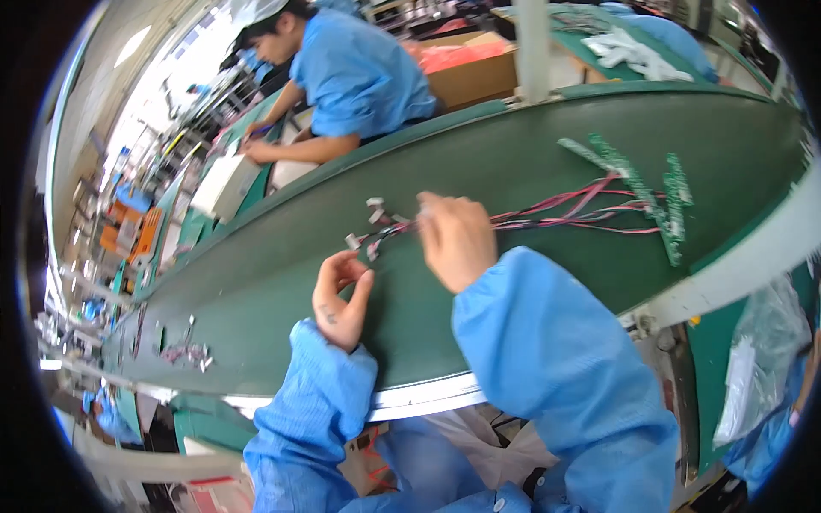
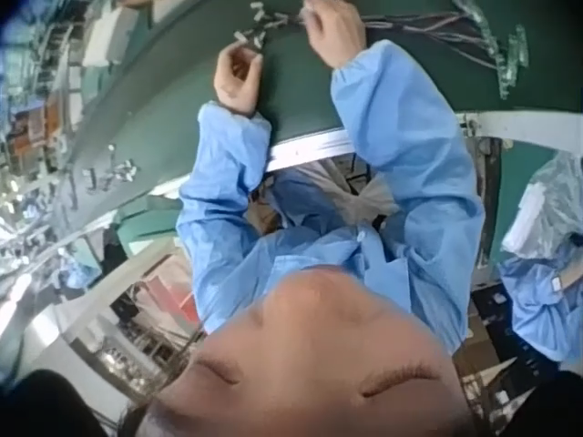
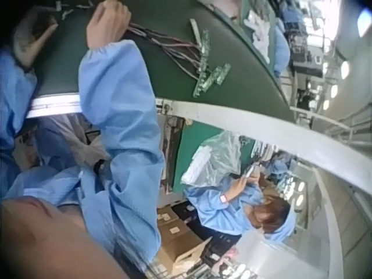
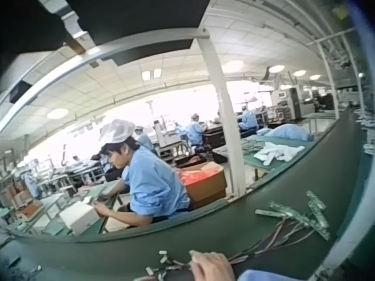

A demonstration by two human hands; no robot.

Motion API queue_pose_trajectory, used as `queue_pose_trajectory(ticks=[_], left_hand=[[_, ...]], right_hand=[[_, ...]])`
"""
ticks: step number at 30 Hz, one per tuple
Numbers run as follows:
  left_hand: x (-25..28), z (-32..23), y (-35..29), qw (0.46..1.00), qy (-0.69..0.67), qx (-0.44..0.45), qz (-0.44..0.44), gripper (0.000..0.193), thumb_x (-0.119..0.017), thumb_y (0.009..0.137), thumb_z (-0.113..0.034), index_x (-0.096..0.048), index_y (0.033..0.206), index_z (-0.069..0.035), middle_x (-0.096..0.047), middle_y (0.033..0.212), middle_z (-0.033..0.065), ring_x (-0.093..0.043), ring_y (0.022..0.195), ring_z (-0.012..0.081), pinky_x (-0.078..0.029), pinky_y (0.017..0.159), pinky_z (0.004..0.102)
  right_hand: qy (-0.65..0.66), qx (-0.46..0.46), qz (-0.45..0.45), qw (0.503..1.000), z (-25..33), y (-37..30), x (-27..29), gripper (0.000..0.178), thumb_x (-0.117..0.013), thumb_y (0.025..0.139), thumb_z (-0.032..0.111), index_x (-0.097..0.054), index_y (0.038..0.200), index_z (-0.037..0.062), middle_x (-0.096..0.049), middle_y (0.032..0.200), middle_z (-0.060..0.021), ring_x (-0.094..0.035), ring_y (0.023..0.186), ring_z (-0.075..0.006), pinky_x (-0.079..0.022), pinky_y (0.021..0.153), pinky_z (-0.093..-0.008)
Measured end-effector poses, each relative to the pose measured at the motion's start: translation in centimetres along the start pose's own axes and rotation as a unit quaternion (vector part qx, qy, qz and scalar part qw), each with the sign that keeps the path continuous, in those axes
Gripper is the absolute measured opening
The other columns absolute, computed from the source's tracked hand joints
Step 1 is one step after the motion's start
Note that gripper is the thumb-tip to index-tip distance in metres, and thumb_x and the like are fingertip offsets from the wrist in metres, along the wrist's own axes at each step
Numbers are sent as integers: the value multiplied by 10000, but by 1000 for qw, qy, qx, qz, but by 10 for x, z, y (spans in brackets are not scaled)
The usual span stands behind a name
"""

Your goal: The person connects wiring harnesses to printed circuit boards by hand on an assembly line.

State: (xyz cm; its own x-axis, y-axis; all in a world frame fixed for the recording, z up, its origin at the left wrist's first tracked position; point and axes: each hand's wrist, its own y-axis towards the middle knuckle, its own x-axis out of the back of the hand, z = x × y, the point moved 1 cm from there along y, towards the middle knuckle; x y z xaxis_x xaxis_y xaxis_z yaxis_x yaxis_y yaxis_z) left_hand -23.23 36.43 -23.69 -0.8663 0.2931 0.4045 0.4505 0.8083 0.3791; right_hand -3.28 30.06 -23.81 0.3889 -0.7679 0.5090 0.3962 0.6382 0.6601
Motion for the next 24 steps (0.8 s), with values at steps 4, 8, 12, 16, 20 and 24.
queue_pose_trajectory(ticks=[4,8,12,16,20,24], left_hand=[[-9,0,-4,1000,-5,-8,-5,314,-678,868,-23,-589,1168,-17,-649,922,50,-631,885,146,-507,868,314],[-4,-8,-12,999,5,36,13,331,-686,862,-40,-590,1177,-16,-667,920,60,-653,892,153,-511,858,299],[1,-18,-14,999,15,26,20,336,-693,849,-31,-594,1170,-13,-669,921,67,-656,890,158,-510,855,291],[0,-19,-15,999,22,10,37,340,-696,842,-26,-598,1168,-13,-669,922,73,-658,890,163,-512,853,292],[3,-17,-16,999,20,17,37,335,-697,837,-21,-603,1158,-11,-665,916,72,-655,884,162,-516,847,292],[7,-16,-16,999,21,18,40,330,-697,836,-20,-603,1153,-7,-662,912,71,-652,878,162,-518,840,289]], right_hand=[[31,-23,-3,999,-4,-4,8,326,-527,959,70,-611,1274,67,-673,1120,-176,-627,999,-345,-470,905,-421],[31,-44,48,997,6,-7,8,339,-498,961,33,-610,1279,71,-669,1063,-147,-612,957,-324,-468,885,-400],[28,-42,55,997,9,-1,11,277,-506,961,30,-647,1199,44,-669,1000,-126,-632,883,-266,-492,810,-352],[37,-28,37,998,4,-2,9,220,-547,944,26,-671,1126,23,-676,957,-109,-646,817,-219,-509,739,-313],[61,-43,24,997,-2,-3,1,221,-568,949,35,-667,1146,21,-687,956,-108,-658,812,-180,-512,746,-297],[88,-92,30,991,2,-2,2,235,-561,967,48,-651,1182,17,-681,887,-96,-646,777,-136,-509,714,-275]])
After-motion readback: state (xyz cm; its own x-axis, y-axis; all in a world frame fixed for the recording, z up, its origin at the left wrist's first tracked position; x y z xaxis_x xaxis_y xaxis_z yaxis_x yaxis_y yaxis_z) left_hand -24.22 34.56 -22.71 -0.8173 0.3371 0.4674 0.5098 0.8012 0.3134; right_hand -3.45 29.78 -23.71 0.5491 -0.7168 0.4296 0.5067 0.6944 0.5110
